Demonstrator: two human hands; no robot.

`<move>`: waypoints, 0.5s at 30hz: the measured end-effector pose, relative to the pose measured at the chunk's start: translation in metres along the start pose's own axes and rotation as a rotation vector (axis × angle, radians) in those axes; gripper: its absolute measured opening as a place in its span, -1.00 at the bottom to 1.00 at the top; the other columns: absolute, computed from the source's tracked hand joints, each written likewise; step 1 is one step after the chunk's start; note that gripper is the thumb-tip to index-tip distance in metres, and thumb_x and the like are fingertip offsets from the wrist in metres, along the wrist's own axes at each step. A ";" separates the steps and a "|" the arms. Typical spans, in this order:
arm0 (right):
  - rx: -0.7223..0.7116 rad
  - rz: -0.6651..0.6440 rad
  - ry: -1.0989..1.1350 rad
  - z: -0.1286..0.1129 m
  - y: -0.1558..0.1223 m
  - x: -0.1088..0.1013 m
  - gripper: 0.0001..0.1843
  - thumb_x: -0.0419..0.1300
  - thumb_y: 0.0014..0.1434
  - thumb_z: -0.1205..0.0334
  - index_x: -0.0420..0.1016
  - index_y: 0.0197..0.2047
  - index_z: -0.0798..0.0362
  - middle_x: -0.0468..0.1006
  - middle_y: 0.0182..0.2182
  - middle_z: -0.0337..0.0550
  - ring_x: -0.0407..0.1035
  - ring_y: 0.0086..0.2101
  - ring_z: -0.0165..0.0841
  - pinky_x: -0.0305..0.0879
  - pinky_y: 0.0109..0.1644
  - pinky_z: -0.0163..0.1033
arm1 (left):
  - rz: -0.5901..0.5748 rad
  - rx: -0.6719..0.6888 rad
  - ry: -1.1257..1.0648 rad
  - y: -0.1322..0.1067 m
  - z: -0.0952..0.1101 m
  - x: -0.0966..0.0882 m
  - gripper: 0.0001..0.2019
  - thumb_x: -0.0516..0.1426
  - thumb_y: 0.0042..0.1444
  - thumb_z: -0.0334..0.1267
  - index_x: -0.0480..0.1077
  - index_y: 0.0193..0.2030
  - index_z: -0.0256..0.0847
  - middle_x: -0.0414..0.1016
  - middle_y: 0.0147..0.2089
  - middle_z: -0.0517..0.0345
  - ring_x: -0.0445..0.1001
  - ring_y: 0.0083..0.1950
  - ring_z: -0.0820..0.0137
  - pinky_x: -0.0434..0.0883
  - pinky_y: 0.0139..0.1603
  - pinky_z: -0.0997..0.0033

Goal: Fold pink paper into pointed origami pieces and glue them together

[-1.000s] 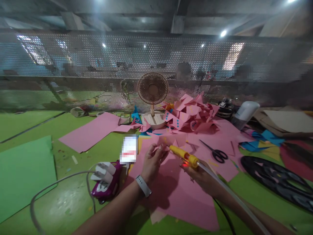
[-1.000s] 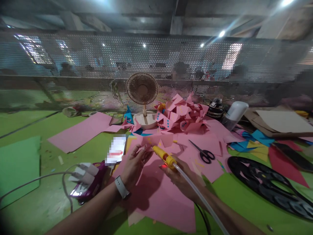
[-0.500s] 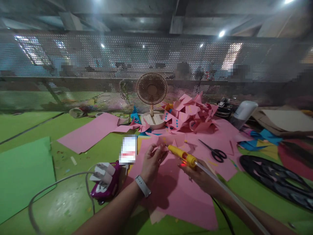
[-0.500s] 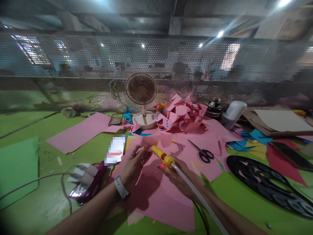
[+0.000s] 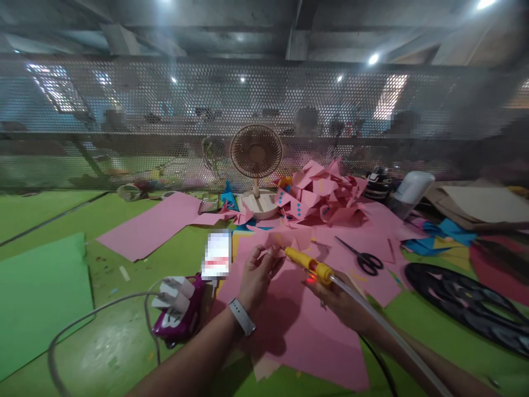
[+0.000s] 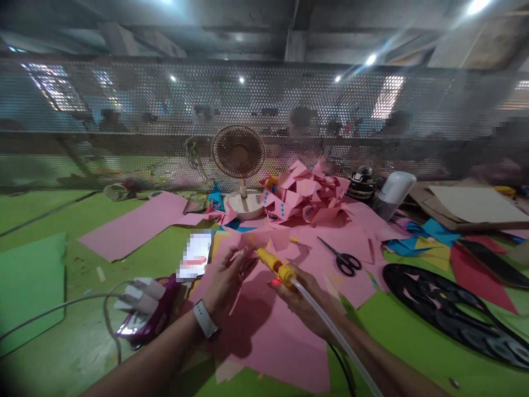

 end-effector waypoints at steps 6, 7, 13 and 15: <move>0.034 -0.004 0.049 0.014 0.003 -0.001 -0.40 0.23 -0.17 -0.24 0.31 -0.18 0.01 0.36 -0.60 -0.30 0.25 -0.65 -0.41 0.21 -0.64 -0.33 | -0.003 0.009 0.005 -0.001 0.001 0.003 -0.76 0.27 -0.07 -0.30 0.29 -0.29 -0.21 0.54 -0.27 0.17 0.51 -0.21 0.45 0.34 0.07 0.26; 0.027 -0.006 0.062 0.014 0.003 -0.001 -0.39 0.23 -0.18 -0.24 0.30 -0.18 0.02 0.38 -0.58 -0.29 0.26 -0.64 -0.41 0.23 -0.62 -0.32 | -0.004 0.012 0.005 -0.002 0.001 0.003 -0.76 0.27 -0.06 -0.30 0.29 -0.29 -0.21 0.54 -0.27 0.16 0.51 -0.20 0.44 0.34 0.08 0.26; 0.023 -0.067 -0.007 0.004 0.000 0.000 -0.55 0.20 -0.04 -0.14 0.31 -0.27 0.06 0.28 -0.65 -0.33 0.21 -0.66 -0.46 0.16 -0.65 -0.37 | -0.025 0.010 0.025 -0.001 0.000 0.001 -0.79 0.24 -0.01 -0.28 0.28 -0.29 -0.21 0.55 -0.25 0.14 0.51 -0.18 0.44 0.32 0.09 0.27; -0.019 -0.058 -0.013 0.001 0.000 0.000 -0.57 0.19 -0.04 -0.13 0.32 -0.29 0.07 0.34 -0.62 -0.28 0.23 -0.65 -0.45 0.18 -0.64 -0.37 | -0.028 0.010 0.028 0.000 -0.001 0.000 -0.80 0.23 -0.01 -0.29 0.28 -0.29 -0.21 0.55 -0.26 0.15 0.51 -0.19 0.45 0.33 0.09 0.27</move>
Point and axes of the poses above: each hand's wrist, its own y-axis towards the middle knuckle, its own x-axis out of the palm, z = x × y, the point moved 3 cm from there along y, towards the middle knuckle
